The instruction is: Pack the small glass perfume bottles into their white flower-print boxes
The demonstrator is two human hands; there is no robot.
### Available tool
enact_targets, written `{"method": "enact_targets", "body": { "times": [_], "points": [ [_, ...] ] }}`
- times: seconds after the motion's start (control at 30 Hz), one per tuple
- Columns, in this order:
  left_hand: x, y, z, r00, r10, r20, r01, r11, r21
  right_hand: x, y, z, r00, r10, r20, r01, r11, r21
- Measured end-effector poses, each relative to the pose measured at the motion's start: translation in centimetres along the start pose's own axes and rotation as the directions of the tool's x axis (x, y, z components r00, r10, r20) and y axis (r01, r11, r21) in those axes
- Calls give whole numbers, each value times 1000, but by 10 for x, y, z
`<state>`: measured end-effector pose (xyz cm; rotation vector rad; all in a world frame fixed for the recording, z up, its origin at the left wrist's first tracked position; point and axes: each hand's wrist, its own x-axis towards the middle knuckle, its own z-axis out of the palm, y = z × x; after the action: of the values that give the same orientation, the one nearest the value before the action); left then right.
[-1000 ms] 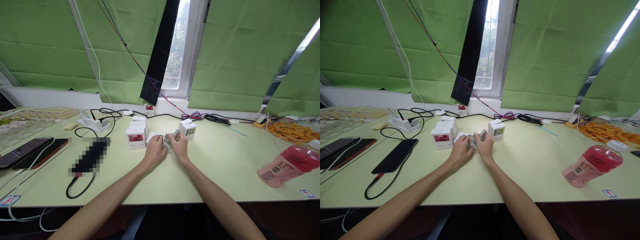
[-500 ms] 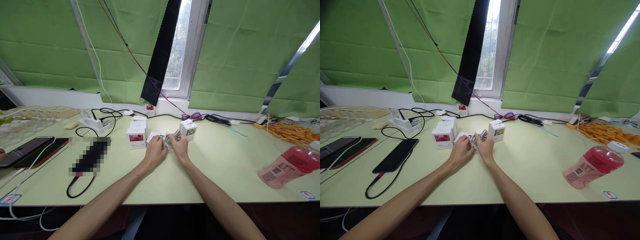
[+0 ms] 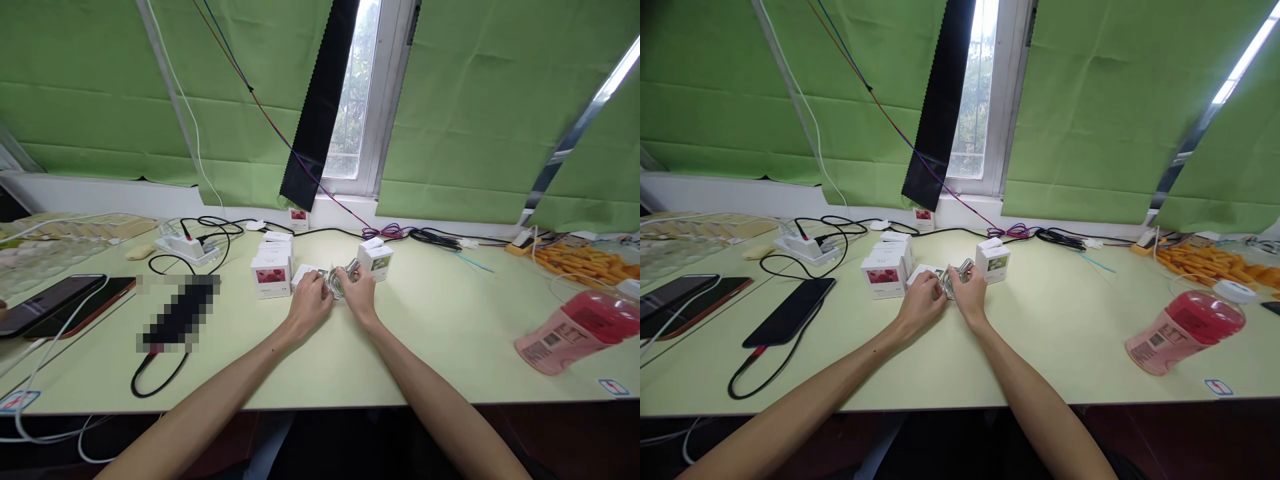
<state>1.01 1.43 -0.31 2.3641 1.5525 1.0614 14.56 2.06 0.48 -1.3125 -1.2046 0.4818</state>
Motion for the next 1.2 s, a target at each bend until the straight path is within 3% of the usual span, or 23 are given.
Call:
{"method": "enact_targets", "body": {
  "times": [1.2],
  "points": [
    [-1,-1,1,1000,2,-4,-2,995,-95,-1,-4,-2,1000,-5,12,5,1000,-3]
  ]
}}
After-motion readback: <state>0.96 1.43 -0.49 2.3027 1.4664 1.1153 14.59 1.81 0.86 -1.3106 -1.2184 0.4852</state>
